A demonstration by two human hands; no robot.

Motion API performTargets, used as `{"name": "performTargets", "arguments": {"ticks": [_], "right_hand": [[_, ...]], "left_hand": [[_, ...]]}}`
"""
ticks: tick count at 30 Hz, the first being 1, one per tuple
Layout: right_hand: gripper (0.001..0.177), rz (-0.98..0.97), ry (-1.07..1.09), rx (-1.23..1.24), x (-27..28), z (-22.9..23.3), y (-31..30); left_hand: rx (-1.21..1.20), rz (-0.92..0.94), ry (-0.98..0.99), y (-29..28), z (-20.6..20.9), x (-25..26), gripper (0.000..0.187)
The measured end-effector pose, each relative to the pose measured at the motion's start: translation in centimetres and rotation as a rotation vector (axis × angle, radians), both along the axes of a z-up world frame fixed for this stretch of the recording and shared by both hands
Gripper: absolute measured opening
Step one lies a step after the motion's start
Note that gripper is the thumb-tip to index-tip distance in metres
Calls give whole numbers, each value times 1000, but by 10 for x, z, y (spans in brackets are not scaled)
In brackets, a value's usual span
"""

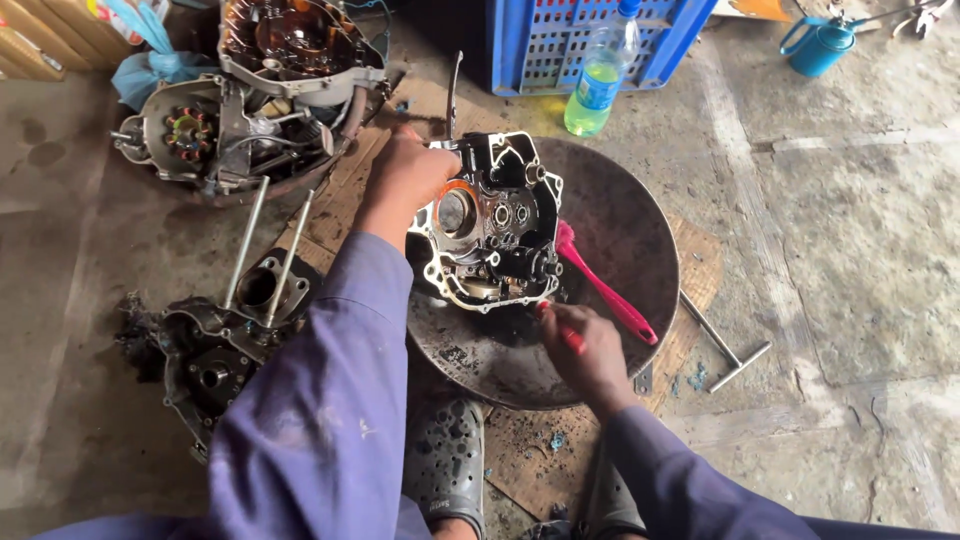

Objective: Cleaning internal motorcycle engine casing parts with a brush and fluid.

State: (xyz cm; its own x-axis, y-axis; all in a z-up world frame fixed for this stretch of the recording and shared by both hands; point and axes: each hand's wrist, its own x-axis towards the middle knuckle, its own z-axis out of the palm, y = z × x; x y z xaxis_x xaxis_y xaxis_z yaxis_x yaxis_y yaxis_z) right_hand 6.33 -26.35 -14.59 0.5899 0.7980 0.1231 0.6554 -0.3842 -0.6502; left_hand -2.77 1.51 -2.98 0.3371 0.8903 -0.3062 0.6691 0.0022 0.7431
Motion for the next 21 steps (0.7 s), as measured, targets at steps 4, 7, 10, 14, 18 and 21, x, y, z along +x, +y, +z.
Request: {"name": "performTargets", "arguments": {"ticks": [4, 7, 10, 14, 18, 21], "right_hand": [[30, 205, 5, -13, -5, 17, -2], [30, 6, 234, -285, 5, 38, -2], [29, -173, 425, -299, 27, 59, -6], [28, -138, 636, -179, 43, 121, 2], [26, -119, 835, 89, 36, 139, 10], [28, 22, 476, -91, -8, 133, 18]], "left_hand": [[-12, -44, 57, -6, 9, 11, 73], [-6, -44, 96, -21, 31, 18, 72], [-24, -33, 159, -24, 38, 21, 72], [-29, -25, 146, -14, 28, 16, 79], [-7, -9, 80, 2, 0, 17, 90], [-29, 16, 105, -2, 8, 13, 90]]}}
